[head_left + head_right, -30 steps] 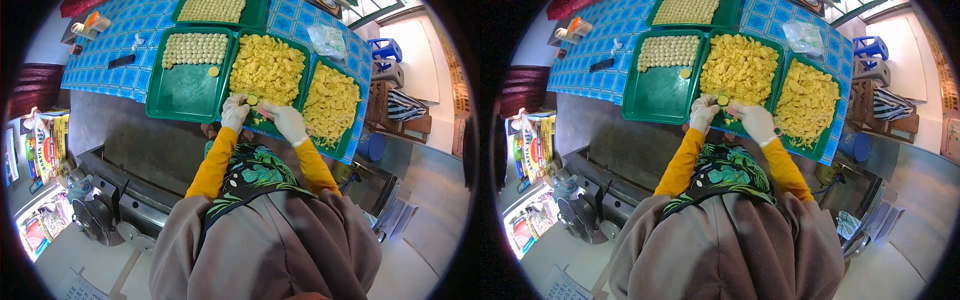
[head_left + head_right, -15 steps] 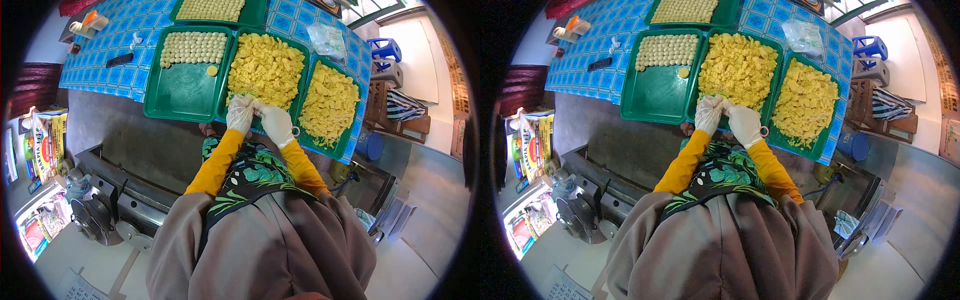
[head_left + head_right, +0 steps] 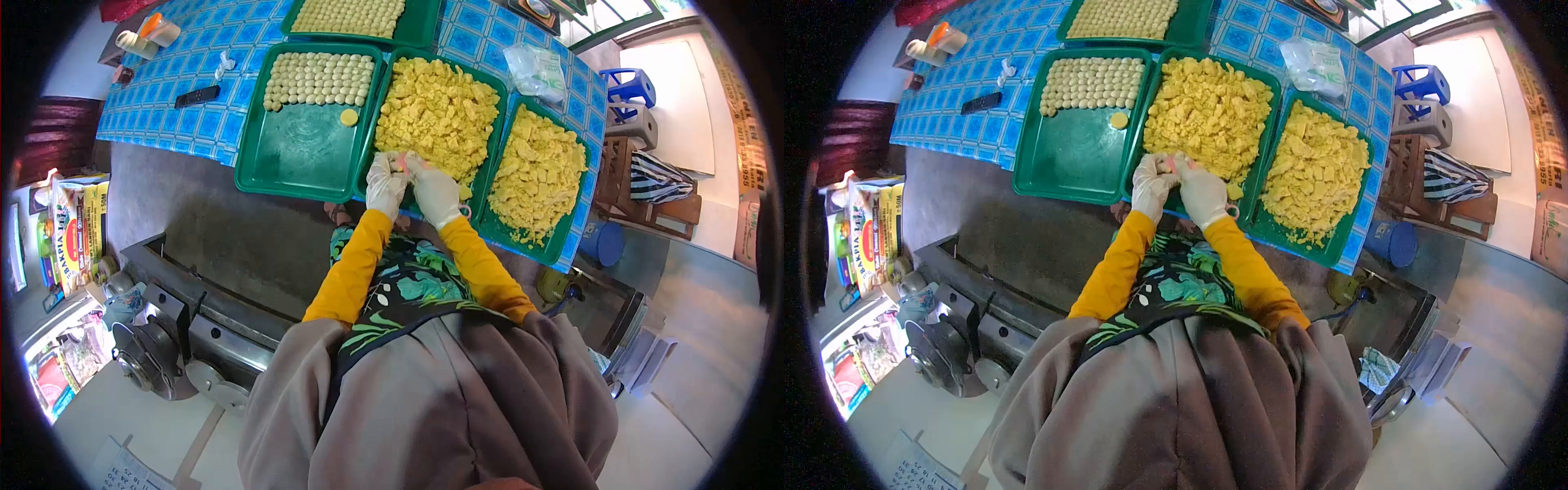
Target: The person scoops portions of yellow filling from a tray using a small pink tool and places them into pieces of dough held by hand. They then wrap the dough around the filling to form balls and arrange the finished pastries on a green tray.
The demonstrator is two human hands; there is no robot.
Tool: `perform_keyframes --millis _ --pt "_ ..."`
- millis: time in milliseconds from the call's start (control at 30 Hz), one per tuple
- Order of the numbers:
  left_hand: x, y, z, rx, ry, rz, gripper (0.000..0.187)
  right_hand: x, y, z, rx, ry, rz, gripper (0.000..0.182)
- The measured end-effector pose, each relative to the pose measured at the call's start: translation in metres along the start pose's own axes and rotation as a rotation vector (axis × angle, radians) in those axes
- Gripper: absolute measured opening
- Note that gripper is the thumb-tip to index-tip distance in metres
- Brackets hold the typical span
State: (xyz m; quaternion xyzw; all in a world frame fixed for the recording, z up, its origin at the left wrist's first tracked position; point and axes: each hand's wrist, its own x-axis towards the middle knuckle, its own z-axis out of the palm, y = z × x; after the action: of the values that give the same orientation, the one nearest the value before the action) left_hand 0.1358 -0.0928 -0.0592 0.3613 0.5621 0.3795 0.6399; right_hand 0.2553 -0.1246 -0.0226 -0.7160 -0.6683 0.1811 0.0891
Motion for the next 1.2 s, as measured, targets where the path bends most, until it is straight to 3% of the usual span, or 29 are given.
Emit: perform_keyframes --millis 67,133,200,367,467,600,667,800,900,967,1100,1200 --pt "-0.003 0.013 0.001 0.051 0.005 -0.001 0.043 -0.001 0.005 0.009 0.029 0.045 -0.012 0.038" --pt "0.011 -0.012 -0.004 0.025 0.016 0.03 0.044 -0.008 0.008 0.015 0.047 0.161 -0.086 0.035" --pt "0.02 -0.024 -0.007 0.0 0.033 0.059 0.046 -0.019 0.01 0.006 0.076 0.133 -0.085 0.035" --pt "0.003 0.001 -0.004 0.313 0.067 0.136 0.026 -0.027 0.026 -0.024 0.05 -0.01 -0.043 0.033" --pt "0.001 -0.007 0.004 0.265 0.2 0.196 0.018 -0.039 0.027 -0.044 0.138 0.007 0.07 0.032" --pt "-0.01 0.024 0.011 0.492 0.212 0.19 0.02 -0.042 0.026 -0.046 0.21 0.105 0.068 0.033" --pt "-0.001 0.024 0.013 0.639 0.196 0.119 0.031 -0.043 0.022 -0.045 0.205 0.156 0.078 0.035" --pt "0.008 0.016 0.01 0.629 0.183 0.092 0.024 -0.029 0.022 -0.029 0.218 0.226 0.029 0.037" --pt "0.028 -0.018 0.002 0.432 0.068 0.021 0.019 -0.014 0.005 -0.025 0.045 0.03 0.007 0.041" --pt "0.02 -0.015 0.004 0.053 0.041 -0.014 0.037 -0.008 0.002 -0.011 0.02 -0.059 -0.01 0.042" --pt "0.012 -0.002 0.009 0.082 0.03 -0.016 0.048 0.003 0.007 0.003 0.051 -0.031 -0.003 0.041" --pt "0.006 -0.005 0.011 -0.191 0.087 0.034 0.034 -0.005 0.007 0.002 0.107 0.104 -0.058 0.038"
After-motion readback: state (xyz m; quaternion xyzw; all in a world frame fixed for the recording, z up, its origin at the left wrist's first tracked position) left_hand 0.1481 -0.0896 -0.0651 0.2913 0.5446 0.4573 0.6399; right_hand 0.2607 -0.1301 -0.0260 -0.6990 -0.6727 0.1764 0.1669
